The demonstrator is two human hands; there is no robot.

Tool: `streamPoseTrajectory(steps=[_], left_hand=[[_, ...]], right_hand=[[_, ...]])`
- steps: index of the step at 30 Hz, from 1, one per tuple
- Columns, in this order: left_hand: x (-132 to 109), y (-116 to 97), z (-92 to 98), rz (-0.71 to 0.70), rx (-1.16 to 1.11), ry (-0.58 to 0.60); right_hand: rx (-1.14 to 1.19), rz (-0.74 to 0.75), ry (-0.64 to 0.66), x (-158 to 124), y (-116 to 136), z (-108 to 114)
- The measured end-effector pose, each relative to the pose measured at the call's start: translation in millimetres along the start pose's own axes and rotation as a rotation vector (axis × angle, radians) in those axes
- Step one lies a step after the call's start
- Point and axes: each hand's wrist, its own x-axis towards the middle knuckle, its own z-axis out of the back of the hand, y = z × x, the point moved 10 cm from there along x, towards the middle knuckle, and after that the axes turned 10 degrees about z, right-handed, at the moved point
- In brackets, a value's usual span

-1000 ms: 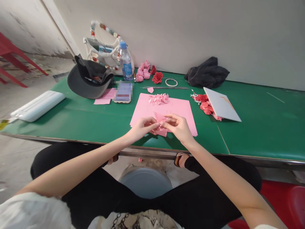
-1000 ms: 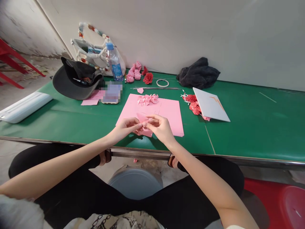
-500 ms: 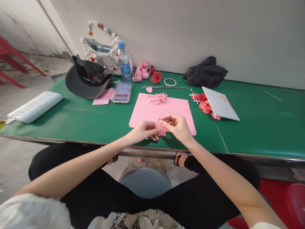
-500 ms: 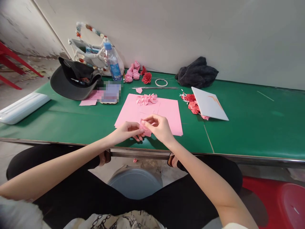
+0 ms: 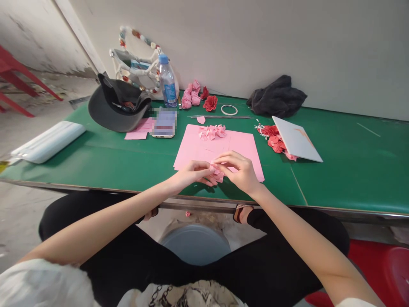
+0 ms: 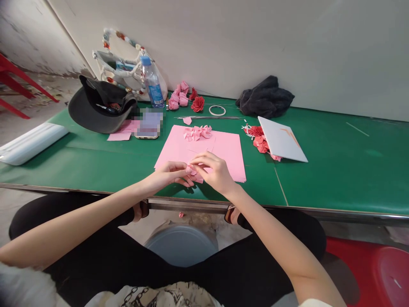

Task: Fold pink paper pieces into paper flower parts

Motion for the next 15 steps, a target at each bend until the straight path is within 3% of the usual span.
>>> streamPoseTrajectory(steps=[6, 15], left_hand=[[0, 2, -0.7, -0.011, -0.045, 0.015], [0, 1, 0.1, -0.068, -0.130, 0.025]], right_hand=[[-0.126, 0.178, 0.044, 2, 14, -1], [-0.112, 0.212, 0.051, 0, 17, -3]])
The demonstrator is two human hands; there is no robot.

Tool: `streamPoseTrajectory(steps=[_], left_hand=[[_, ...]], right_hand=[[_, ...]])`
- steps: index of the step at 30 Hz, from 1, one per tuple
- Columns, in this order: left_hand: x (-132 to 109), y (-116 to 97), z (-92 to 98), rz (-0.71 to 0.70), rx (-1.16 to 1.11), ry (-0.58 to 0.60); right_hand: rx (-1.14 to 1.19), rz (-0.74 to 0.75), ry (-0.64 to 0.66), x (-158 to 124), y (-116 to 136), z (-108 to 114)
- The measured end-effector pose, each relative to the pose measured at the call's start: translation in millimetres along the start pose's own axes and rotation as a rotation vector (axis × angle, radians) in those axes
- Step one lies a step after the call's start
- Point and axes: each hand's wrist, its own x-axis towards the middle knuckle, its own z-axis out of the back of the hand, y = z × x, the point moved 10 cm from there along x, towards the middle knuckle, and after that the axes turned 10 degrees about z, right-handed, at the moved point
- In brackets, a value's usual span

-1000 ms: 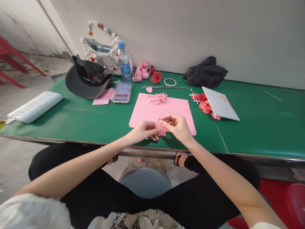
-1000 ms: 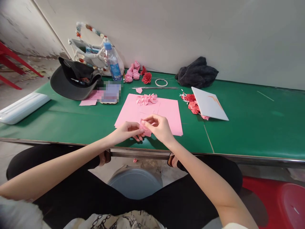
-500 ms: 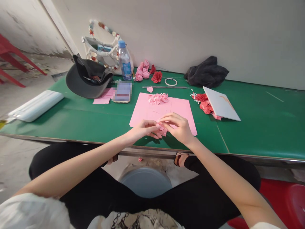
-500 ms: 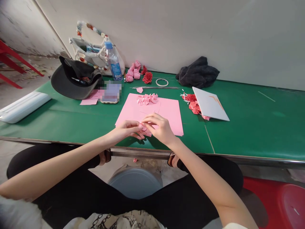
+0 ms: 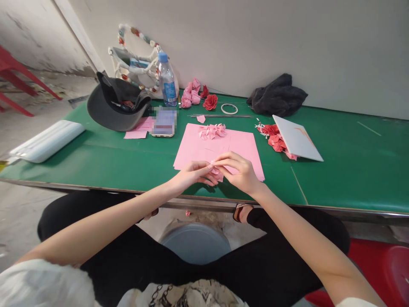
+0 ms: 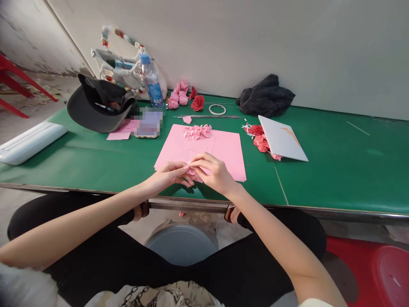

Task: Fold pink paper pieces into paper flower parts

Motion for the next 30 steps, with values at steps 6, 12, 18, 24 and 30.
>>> streamPoseTrajectory(steps=[6, 12, 18, 24, 30], left_hand=[[1, -4, 6.1, -0.074, 0.064, -0.065], [-3, -13, 5.0, -0.175, 0.184, -0.119], [-3, -13, 6.4, -0.192, 0.171, -0.131], [1, -2, -3.0, -0.151, 0.284, -0.035], [4, 3, 0.6, -0.111, 0.319, -0.085]], right_hand=[[0.274, -0.421, -0.067, -14, -36, -8], [0.434, -0.662, -0.089, -26, -52, -19], [0.528, -0.669, -0.140, -22, -52, -11], [0.583, -0.773, 0.074, -29, -56, -26], [0.454, -0.726, 0.015, -27, -56, -21]])
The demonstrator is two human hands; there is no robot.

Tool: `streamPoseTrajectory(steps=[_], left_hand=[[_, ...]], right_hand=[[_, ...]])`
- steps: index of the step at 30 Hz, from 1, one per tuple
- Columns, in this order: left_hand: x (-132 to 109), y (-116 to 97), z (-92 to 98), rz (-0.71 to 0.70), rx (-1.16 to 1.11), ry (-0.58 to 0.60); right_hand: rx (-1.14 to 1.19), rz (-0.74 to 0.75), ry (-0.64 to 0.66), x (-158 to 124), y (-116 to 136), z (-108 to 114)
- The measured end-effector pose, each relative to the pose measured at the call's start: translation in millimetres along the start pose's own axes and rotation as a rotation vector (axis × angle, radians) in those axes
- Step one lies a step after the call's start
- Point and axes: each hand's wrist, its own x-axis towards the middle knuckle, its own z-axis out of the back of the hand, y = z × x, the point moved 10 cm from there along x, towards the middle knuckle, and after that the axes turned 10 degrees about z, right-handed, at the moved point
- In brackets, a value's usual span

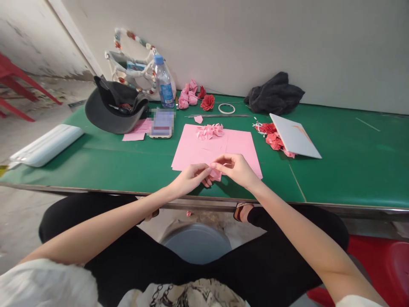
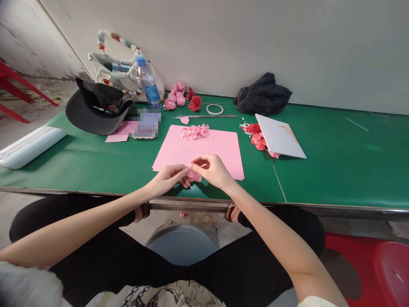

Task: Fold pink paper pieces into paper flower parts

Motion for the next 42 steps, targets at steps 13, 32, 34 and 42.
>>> streamPoseTrajectory(steps=[13, 32, 34, 42], left_hand=[[1, -2, 0.7, -0.006, -0.081, -0.005], [4, 0, 12.0, 0.038, -0.010, -0.072], [3, -4, 13.6, 0.021, 0.029, -0.090], [1, -10, 17.3, 0.021, 0.061, -0.136]], right_hand=[[-0.028, 0.083, -0.061, -1, 6, 4], [0.028, 0.010, 0.033, 5, -16, -6], [0.029, 0.018, 0.018, 6, -16, -5], [-0.163, 0.102, -0.063, 0, -9, -3]])
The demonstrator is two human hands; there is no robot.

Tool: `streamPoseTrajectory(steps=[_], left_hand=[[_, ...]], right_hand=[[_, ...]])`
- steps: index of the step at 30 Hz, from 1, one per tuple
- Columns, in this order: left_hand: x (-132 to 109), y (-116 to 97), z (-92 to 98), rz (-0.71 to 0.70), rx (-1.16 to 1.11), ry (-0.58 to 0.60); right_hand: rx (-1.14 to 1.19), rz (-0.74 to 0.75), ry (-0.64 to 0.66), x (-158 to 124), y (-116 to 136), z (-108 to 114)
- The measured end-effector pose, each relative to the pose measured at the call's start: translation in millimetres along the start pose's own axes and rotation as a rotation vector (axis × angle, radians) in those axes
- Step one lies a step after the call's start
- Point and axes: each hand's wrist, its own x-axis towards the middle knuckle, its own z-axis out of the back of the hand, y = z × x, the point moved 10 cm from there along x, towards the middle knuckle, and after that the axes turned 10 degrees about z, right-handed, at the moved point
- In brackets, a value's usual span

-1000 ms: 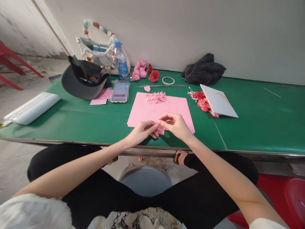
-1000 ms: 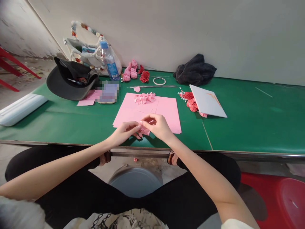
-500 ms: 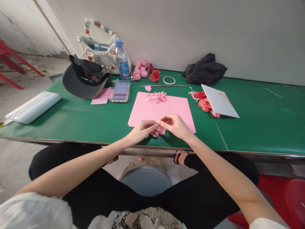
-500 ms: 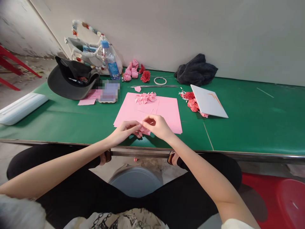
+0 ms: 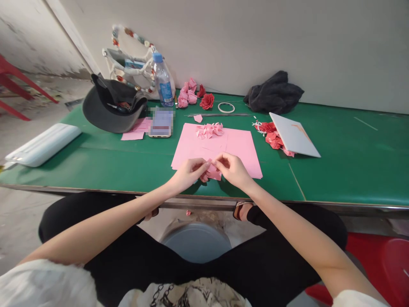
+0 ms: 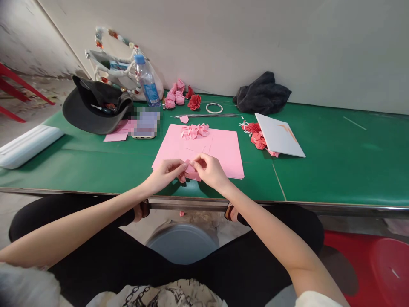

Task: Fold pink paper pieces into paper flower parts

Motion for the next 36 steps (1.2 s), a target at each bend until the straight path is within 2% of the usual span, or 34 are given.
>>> streamPoseTrajectory(steps=[5, 9, 16, 26, 30, 36], left_hand=[[2, 14, -8.0, 0.112, -0.143, 0.099], [5, 22, -8.8, 0.162, -0.112, 0.130], [8, 26, -9.6, 0.181, -0.095, 0.148], [4, 28, -15.0, 0.232, -0.106, 0.227], [5, 27, -14.1, 0.224, -0.127, 0.220], [7, 33, -11.6, 0.252, -0.119, 0.211]], right_hand=[[-0.171, 0.098, 0.001, -2, 15, 0], [-0.186, 0.112, 0.027, -4, 18, -4], [-0.330, 0.232, 0.025, -12, 29, -10], [-0.310, 0.313, 0.085, -11, 39, -14], [-0.286, 0.297, 0.131, -9, 40, -15], [-0.191, 0.198, 0.161, -4, 34, -13]])
